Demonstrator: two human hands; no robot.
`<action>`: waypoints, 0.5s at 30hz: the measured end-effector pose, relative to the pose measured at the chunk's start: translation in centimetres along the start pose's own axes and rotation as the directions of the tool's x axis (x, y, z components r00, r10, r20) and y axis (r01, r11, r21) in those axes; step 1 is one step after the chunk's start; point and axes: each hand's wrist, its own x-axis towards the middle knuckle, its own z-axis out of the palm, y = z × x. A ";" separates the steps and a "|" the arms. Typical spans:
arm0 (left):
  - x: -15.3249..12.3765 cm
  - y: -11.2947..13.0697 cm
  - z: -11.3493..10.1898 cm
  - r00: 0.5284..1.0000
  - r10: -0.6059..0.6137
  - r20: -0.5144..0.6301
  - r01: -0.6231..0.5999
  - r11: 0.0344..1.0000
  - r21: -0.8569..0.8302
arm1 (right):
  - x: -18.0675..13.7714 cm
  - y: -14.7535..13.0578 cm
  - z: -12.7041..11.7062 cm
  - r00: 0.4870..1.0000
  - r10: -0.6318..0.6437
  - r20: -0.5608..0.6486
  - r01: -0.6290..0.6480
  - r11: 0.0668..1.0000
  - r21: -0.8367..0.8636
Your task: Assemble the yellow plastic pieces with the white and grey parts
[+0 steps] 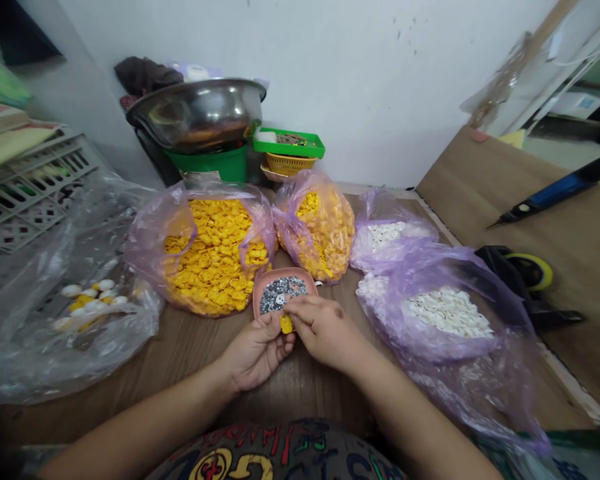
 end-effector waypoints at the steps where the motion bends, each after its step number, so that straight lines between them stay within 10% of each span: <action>1: 0.0 0.0 0.0 1.000 -0.002 0.000 0.002 1.000 -0.004 | 0.0 0.1 0.0 0.992 0.108 -0.063 -0.099 0.987 0.128; 4: 0.0 0.1 0.0 1.000 -0.008 0.001 0.008 1.000 -0.012 | 0.1 0.3 0.0 0.865 0.496 -0.068 -0.345 0.689 0.637; 8: 0.1 0.2 -0.1 0.999 0.013 0.039 -0.012 1.000 -0.026 | -0.1 0.2 0.1 0.775 0.607 0.177 -0.405 0.262 0.876; 15: 0.0 0.1 -0.1 0.995 0.040 0.088 -0.038 0.999 -0.022 | -0.8 -0.5 1.3 0.798 0.589 0.128 -0.455 0.449 0.769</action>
